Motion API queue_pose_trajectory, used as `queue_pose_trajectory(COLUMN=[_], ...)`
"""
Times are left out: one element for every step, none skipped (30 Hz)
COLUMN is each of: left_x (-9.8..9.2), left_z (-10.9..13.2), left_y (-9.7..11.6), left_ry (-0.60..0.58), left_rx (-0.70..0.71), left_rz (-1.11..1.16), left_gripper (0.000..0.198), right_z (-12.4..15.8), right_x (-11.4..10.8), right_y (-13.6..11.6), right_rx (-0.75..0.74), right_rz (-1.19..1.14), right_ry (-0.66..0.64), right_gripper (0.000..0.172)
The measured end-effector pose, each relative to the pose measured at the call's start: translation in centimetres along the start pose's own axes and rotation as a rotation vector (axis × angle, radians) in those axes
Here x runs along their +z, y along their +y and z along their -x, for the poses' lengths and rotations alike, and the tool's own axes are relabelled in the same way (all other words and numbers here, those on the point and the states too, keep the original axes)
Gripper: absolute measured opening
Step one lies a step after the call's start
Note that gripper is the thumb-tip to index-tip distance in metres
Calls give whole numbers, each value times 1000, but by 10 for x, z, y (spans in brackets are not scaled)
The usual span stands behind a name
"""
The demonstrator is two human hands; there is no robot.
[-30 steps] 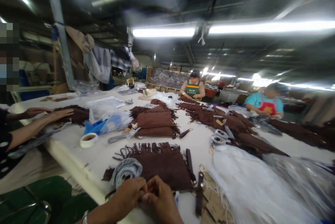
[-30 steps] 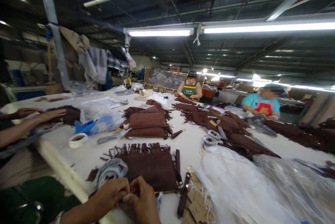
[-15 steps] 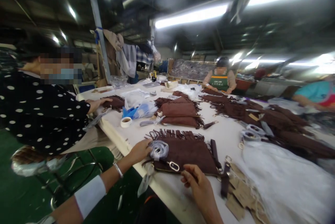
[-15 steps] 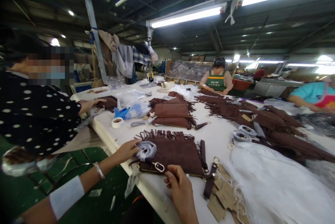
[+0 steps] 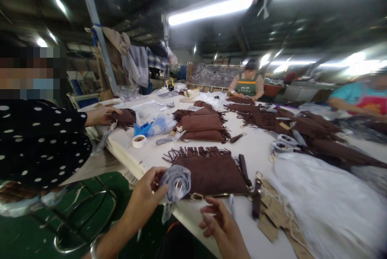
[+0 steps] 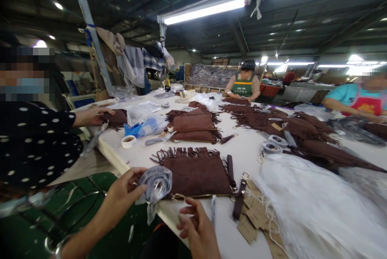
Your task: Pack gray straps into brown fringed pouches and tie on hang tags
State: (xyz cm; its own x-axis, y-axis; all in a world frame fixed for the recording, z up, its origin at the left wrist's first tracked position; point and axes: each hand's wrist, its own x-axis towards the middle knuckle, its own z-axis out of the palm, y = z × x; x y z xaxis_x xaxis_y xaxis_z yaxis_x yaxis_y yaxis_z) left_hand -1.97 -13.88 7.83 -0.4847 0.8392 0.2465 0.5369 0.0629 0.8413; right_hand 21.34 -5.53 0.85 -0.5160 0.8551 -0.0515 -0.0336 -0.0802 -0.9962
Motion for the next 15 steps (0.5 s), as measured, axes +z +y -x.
queue_pose_trajectory(left_x=[3,7,11,14,16,17,17,15,14,12,12,13,16,22,30], left_z=[15,27,38,45,50,51,50,47,42,36,28,19,10,1,-8], left_y=[6,9,11,12,12,12,13,15,18,22,25,27,28,27,25], left_ry=[27,10,-48,-146,-265,-383,-487,-563,-605,-600,-554,-482,-408,-355,-335], left_rx=[78,160,238,311,366,405,430,443,441,419,384,342,305,290,303], left_rz=[-86,-156,-209,-242,-257,-259,-248,-220,-179,-134,-96,-81,-95,-138,-201], left_gripper=[37,36,37,38,40,41,42,40,36,31,27,24,23,22,20], right_z=[4,8,10,12,13,13,14,14,15,16,17,18,18,17,14], right_x=[7,14,20,25,28,28,27,25,21,16,12,8,5,4,4], right_y=[3,7,12,16,21,25,29,33,36,40,43,45,47,49,49], right_rx=[-4,-13,-26,-36,-38,-38,-44,-61,-92,-138,-191,-240,-276,-294,-291], right_rz=[-87,-166,-225,-262,-274,-261,-221,-153,-68,23,107,172,216,243,258], right_ry=[-19,-38,-62,-86,-109,-127,-134,-125,-104,-78,-53,-31,-18,-13,-16], right_gripper=[65,79,91,97,96,88,77,65,55,49,48,49,51,52,51])
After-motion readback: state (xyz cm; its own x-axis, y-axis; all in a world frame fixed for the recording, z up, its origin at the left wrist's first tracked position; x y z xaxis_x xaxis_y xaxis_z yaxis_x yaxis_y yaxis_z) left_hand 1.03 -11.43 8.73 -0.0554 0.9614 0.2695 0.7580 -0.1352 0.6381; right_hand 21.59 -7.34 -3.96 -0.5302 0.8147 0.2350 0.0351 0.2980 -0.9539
